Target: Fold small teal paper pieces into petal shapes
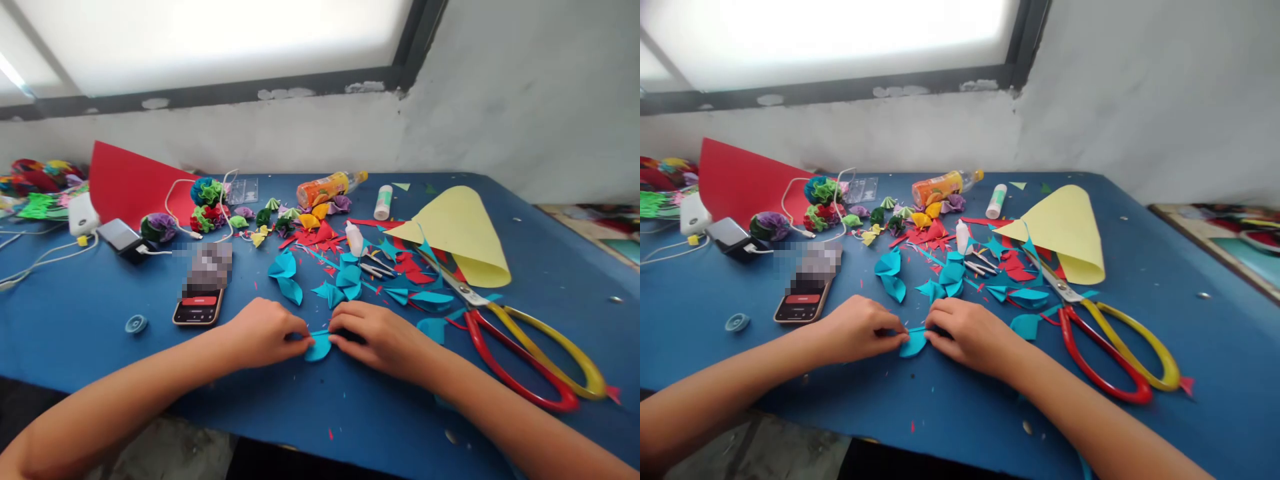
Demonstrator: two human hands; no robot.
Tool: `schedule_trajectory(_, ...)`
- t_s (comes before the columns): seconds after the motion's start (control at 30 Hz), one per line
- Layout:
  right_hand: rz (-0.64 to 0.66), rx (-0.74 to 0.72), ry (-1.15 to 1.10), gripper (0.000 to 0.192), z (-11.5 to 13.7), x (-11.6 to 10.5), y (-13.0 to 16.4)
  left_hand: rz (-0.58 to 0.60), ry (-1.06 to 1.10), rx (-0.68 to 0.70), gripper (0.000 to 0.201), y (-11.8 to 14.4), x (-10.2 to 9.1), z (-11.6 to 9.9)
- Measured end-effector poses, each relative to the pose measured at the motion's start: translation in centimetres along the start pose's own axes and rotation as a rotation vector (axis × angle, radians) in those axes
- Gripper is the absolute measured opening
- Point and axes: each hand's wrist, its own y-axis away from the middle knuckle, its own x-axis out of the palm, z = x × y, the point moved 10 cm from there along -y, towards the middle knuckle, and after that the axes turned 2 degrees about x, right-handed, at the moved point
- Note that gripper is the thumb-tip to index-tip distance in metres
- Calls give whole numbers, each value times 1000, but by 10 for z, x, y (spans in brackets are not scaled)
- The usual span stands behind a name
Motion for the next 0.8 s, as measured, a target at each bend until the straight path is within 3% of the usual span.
schedule_trajectory(0.23, -32, -80, 206, 25, 13, 4, -3, -123, 15, 71, 13, -2, -2, -6)
schedule_trajectory(0.53, -170, -153, 389, 29, 31, -10, -2, -173, 284, -11, 15, -3, -8, 1)
schedule_trajectory(0.7, -204, -153, 378, 27, 37, -15, -2, -155, 448, -37, 17, -5, -1, 4)
schedule_trajectory(0.8, -230, -38, 202, 20, 25, -20, -2, -204, 426, -32, 16, -5, -3, 4)
